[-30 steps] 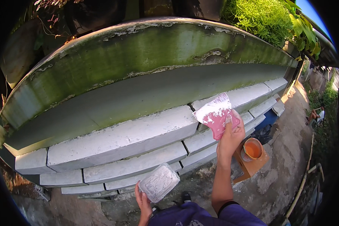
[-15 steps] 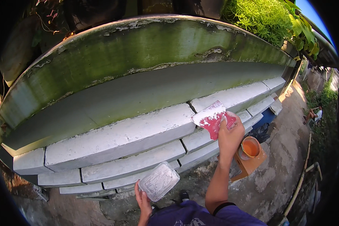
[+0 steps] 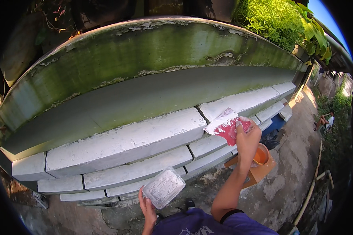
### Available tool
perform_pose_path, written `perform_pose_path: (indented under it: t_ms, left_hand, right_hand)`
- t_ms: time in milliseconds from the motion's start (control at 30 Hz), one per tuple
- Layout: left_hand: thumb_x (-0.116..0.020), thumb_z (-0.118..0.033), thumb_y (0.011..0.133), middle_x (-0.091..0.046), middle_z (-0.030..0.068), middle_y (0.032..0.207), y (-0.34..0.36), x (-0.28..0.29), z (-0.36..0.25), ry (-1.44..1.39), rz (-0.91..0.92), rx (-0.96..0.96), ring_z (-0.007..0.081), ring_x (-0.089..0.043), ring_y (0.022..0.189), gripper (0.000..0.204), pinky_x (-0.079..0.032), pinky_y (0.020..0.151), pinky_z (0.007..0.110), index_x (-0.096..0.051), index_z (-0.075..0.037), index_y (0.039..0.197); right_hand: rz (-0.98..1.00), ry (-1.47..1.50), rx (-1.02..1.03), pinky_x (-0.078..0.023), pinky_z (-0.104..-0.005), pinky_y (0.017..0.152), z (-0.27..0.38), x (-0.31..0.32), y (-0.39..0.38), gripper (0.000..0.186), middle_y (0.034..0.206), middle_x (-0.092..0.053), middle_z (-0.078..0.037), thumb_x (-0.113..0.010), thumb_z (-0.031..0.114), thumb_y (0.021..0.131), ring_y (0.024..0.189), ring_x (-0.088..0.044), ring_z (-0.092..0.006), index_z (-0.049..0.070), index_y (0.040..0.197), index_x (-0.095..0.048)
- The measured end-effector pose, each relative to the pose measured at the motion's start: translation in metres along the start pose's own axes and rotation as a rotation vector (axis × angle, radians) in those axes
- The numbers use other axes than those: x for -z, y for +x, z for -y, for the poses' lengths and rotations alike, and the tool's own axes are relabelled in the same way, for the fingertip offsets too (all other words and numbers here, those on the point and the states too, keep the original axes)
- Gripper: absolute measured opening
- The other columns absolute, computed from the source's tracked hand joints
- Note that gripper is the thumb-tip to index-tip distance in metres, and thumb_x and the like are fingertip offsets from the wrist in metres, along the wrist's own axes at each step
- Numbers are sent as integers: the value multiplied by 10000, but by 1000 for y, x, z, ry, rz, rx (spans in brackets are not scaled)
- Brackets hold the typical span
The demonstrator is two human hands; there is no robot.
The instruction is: Applying white wall putty to the horizontal grooves of a brick wall using a putty knife.
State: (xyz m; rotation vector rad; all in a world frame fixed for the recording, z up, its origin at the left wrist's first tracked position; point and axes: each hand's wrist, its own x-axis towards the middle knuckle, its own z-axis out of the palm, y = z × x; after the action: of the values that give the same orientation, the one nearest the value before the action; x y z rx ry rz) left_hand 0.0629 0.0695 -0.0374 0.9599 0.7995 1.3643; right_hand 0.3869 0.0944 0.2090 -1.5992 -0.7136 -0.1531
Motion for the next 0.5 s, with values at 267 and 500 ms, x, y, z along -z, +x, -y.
perform_pose_path:
  t_ms: [267, 500]
  left_hand:
    - [-435, -289, 1026, -347, 150, 1503, 3, 14, 12, 42, 79, 16, 312, -485, 1301, 618, -553, 930, 449, -188, -100, 1560]
    - [-439, -291, 1022, -352, 148, 1500, 3, 12, 10, 53, 65, -6, 309, -475, 1308, 622, -511, 985, 436, -192, -101, 1560]
  right_hand:
    - [-73, 398, 122, -515, -239, 764, 15, -5, -10, 255, 1006, -688, -81, -563, -56, 937, 832, -627, -90, -83, 1186, -614]
    - [49, 29, 789, -584, -350, 801, 5, -6, -37, 261, 950, -741, -171, -627, -135, 777, 905, -739, -299, -35, 1000, -720]
